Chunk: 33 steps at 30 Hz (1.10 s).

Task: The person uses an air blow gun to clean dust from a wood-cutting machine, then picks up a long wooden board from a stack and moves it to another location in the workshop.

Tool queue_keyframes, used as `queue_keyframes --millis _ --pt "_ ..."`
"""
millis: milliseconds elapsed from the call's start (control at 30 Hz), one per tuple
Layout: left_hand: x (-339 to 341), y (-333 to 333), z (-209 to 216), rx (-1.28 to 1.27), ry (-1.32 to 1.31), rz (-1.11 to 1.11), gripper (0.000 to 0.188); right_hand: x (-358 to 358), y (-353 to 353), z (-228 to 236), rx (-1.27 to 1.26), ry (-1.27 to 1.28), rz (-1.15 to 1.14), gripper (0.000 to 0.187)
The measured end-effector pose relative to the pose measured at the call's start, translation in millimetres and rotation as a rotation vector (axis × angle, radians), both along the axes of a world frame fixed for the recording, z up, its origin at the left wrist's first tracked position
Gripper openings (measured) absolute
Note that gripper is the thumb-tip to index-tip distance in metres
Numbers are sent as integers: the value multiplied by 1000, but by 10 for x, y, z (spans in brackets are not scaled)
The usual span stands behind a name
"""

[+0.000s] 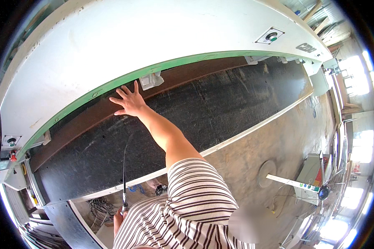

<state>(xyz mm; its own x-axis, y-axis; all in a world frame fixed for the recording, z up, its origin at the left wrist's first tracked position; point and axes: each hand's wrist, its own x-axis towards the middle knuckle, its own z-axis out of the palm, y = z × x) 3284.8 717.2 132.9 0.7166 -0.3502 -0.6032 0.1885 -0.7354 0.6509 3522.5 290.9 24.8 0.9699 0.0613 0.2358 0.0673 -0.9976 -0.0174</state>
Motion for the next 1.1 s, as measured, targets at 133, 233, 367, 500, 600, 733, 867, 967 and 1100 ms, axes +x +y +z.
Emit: queue_keyframes --millis 133,233,367,500,600,733,867,967,1100 --pt "36 -219 190 -11 59 37 42 52 -18 54 19 66 -23 73" --pt "47 -169 108 -76 125 146 39 -70 151 80 55 126 -66 76" --pt "323 -624 685 14 73 -101 40 -403 388 110 94 78 -75 75" --pt "690 -1237 1010 187 -14 -438 39 -519 397 85 114 61 -115 74" --pt "755 -1476 957 225 -153 -543 41 -492 419 49 142 70 -103 74" --pt "857 -1714 986 207 -102 -636 37 -509 414 83 159 67 -103 74" --pt "984 -1482 706 371 -277 -370 44 -509 412 70 178 30 -91 76" --pt "1059 -1344 767 370 -151 -256 43 -518 414 45 169 45 -89 76" --pt "946 -1361 857 274 -39 -454 42 -497 398 26 165 36 -74 76"
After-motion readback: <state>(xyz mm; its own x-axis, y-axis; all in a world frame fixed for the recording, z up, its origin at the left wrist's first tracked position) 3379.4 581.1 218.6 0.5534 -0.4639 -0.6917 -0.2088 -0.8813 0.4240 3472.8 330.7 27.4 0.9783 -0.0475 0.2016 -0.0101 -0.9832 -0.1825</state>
